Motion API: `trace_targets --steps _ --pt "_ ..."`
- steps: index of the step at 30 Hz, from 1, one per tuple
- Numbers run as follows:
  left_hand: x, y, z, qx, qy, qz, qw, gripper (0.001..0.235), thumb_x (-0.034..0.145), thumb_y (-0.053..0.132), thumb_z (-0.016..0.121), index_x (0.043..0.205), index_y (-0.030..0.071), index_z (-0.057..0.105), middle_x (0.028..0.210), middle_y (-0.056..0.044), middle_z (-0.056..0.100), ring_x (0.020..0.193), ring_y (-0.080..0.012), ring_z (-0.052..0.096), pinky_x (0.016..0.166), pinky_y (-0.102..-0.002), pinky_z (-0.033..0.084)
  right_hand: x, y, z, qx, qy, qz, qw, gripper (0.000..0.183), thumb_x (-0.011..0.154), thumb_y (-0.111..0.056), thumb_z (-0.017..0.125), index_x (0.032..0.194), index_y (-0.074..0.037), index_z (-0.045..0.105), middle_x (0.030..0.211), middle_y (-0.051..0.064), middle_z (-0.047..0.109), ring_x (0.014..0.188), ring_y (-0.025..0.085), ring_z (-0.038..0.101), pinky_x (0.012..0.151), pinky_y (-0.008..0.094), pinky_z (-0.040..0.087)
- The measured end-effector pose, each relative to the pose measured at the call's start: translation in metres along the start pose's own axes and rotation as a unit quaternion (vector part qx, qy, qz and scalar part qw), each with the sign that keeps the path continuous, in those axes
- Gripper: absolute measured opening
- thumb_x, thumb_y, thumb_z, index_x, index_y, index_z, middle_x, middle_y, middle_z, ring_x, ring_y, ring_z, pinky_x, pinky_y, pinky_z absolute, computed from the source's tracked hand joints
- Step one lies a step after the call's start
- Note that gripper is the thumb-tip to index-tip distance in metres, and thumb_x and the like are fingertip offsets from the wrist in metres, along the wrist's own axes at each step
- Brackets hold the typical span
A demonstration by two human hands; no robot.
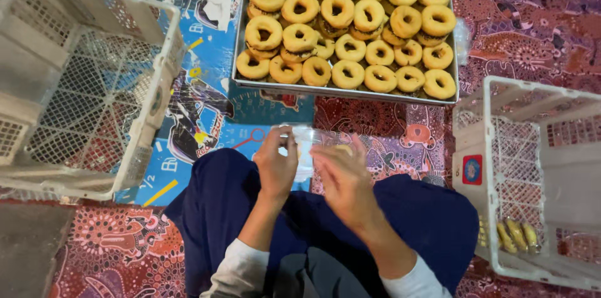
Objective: The person sits on a patterned mat and repeatedly picks donuts from a metal tray, places each into a small clear plastic bag, and sets the sealed bag into a white plastic crate. The process continues with donuts of different toppings, including some with dark sprinkles.
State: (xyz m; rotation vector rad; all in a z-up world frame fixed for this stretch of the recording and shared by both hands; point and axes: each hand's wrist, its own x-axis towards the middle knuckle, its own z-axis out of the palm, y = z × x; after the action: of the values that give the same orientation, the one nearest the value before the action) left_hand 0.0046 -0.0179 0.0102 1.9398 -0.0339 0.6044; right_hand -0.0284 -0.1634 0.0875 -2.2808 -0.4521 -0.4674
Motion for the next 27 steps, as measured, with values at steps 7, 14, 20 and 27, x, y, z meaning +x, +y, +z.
trace_targets --steps 7,14,20,27 --pt "0.0 0.01 0.007 -0.42 0.064 -0.084 0.901 0.059 0.079 -0.003 0.068 0.131 0.023 0.059 0.13 0.0 0.061 0.113 -0.0183 0.067 0.094 -0.035 0.058 0.012 0.043 0.052 -0.007 -0.026 -0.025 0.999 0.044 0.092 -0.011 0.07 0.133 0.001 0.063 0.137 0.017 0.064 0.129 0.034 0.061 0.115 0.065 0.026" --pt "0.065 -0.09 0.011 -0.727 0.084 -0.161 0.663 0.02 0.092 -0.006 0.064 0.104 0.009 0.06 0.112 -0.01 0.062 0.102 -0.0289 0.063 0.101 -0.048 0.051 0.085 0.067 0.068 0.133 -0.159 0.219 0.953 0.021 0.088 -0.018 0.074 0.097 -0.001 0.082 0.092 0.023 0.079 0.087 0.04 0.073 0.08 0.046 0.059" --pt "0.078 -0.128 0.001 -0.748 0.196 -0.35 0.529 0.026 0.096 0.032 0.069 0.089 0.008 0.062 0.089 -0.01 0.065 0.089 -0.028 0.062 0.1 -0.055 0.054 0.234 0.146 0.097 -0.193 -0.038 0.09 0.976 0.077 0.072 -0.052 0.092 0.116 0.004 0.065 0.111 0.026 0.069 0.104 0.043 0.066 0.084 0.049 0.053" --pt "0.066 -0.153 -0.009 -0.796 0.194 -0.329 0.47 0.039 0.095 0.043 0.068 0.094 0.004 0.064 0.093 -0.017 0.064 0.095 -0.0301 0.063 0.109 -0.057 0.047 0.235 0.125 0.096 -0.062 -0.052 0.215 0.973 0.084 0.076 -0.053 0.088 0.133 0.0 0.058 0.121 0.017 0.069 0.109 0.027 0.069 0.094 0.038 0.055"
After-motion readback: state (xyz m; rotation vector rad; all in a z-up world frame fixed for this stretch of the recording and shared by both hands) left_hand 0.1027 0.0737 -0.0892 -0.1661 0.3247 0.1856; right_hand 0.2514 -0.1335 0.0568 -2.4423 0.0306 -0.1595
